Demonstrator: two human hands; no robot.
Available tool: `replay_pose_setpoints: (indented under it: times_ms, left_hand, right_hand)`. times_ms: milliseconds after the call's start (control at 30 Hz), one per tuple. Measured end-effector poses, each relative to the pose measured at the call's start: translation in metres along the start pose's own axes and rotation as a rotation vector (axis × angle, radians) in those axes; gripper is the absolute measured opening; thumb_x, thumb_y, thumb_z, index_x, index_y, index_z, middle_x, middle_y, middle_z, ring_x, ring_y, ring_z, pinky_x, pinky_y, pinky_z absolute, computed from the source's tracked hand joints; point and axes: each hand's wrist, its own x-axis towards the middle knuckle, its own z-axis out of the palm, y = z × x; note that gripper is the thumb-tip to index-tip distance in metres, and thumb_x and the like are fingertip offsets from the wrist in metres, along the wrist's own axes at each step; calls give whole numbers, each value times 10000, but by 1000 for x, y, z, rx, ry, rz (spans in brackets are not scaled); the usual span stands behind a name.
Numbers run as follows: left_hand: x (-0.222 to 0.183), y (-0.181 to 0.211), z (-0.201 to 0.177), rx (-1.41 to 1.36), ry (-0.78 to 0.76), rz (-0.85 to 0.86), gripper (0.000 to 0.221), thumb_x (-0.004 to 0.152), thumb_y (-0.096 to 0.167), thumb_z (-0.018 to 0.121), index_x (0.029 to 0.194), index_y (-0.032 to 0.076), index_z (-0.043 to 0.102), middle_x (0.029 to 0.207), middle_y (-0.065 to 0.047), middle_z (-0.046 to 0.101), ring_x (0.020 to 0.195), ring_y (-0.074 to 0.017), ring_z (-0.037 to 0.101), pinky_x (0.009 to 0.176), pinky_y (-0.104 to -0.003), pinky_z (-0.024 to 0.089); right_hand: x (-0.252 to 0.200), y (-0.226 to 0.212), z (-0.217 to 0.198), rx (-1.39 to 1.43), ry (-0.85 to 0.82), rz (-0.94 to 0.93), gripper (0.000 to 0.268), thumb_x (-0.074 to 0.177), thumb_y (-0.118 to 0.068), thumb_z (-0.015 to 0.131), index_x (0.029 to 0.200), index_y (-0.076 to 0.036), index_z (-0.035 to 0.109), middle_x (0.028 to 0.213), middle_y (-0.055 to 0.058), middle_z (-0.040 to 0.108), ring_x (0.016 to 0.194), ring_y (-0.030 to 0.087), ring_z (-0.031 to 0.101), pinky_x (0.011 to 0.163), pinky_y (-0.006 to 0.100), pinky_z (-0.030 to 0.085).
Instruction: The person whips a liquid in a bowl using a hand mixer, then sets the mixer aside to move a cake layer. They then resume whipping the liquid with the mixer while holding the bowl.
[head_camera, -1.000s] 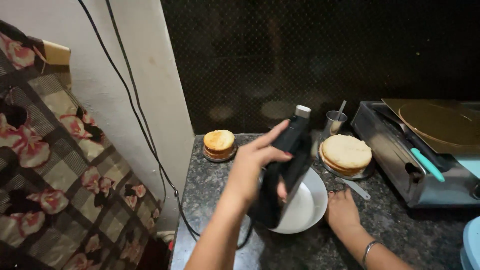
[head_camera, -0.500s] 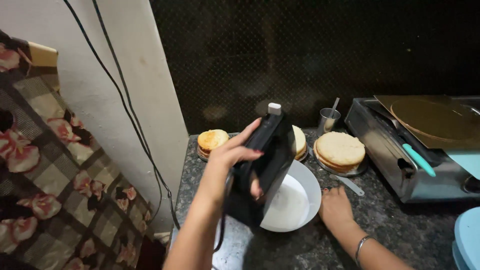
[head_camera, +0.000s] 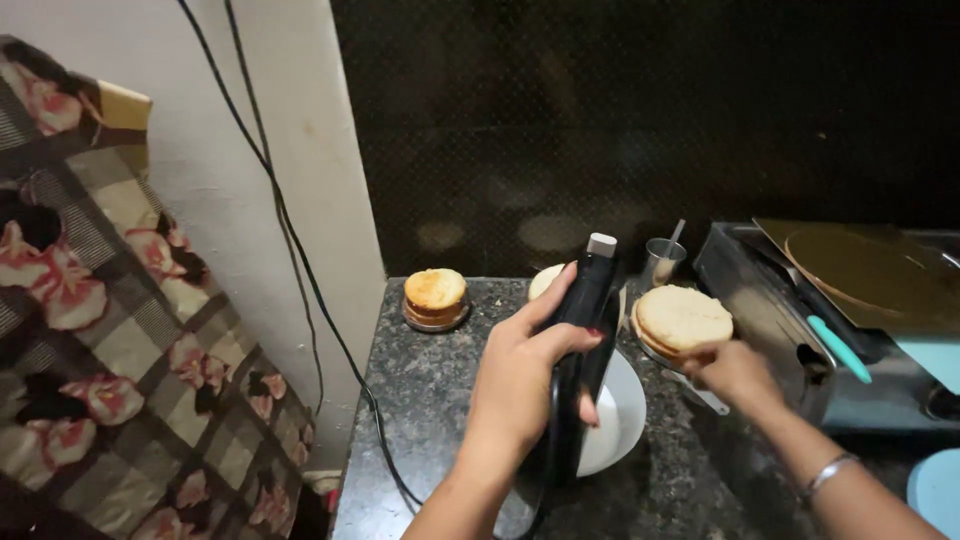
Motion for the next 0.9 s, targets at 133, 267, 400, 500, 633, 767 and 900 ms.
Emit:
replay_pose_setpoints:
  times_ms: [133, 267, 400, 500, 633, 767, 900]
  left_hand:
    - [2, -6, 13, 40, 78, 72, 724, 775, 119, 636, 1493, 53, 570, 780, -110, 698, 408, -171, 614, 420, -296, 501]
    - [-4, -2, 33, 142, 149, 49, 786, 789, 188, 626, 1551, 95, 460, 847, -123, 720, 490, -222, 666, 474, -341, 538]
    - [-7, -1, 51, 686, 148, -37, 853, 911, 403, 587, 1668, 156, 281, 935, -256, 756, 871, -355, 755, 782, -416, 561]
    - [-9, -5, 53, 758, 40, -58, 931, 965, 488, 536, 1701, 102, 118, 1031, -343, 692, 1050, -472, 679, 949, -463, 512]
    - [-5, 3, 37, 853, 68, 184, 694, 975, 488, 519, 1527, 68, 483, 989, -296, 712, 986, -473, 677, 881, -507, 506]
    - [20, 8, -2, 784, 347, 136, 413, 892, 417, 525, 1062, 143, 782, 839, -176, 770, 837, -361, 780, 790, -445, 587]
    - [69, -63, -75, 1099, 594, 202, 301, 871, 274, 611, 1058, 135, 802, 934, -225, 738, 915, -431, 711, 859, -506, 548]
  right_hand:
    - [-7, -52, -55, 320, 126, -3, 259, 902, -214, 742, 1110, -87, 828, 954, 130, 798, 823, 186, 728, 757, 319, 558]
    - [-66, -150, -115, 979, -98, 34, 332, 954, -393, 654, 1070, -88, 719, 872, 79, 667, 782, 185, 622, 733, 333, 526]
    - [-42, -131, -103, 937, -778, -131, 884, 1045, -739, 472, 1057, 125, 658, 868, 147, 653, 831, 301, 644, 842, 492, 641]
    - [-125, -236, -136, 1026, -457, 156, 416, 1027, -470, 577, 1263, -137, 658, 955, 94, 682, 908, 216, 586, 795, 436, 525]
    - [-99, -211, -130, 967, -358, 284, 360, 1012, -402, 537, 1194, -128, 684, 938, -33, 756, 899, 120, 665, 795, 340, 530]
    - [-102, -213, -136, 766, -640, -14, 600, 1030, -574, 588, 1039, 25, 602, 634, 94, 575, 476, 219, 581, 442, 371, 496]
    - [-143, -271, -156, 313, -383, 124, 510, 932, -509, 665, 1045, -11, 670, 599, 77, 535, 405, 182, 474, 371, 313, 390]
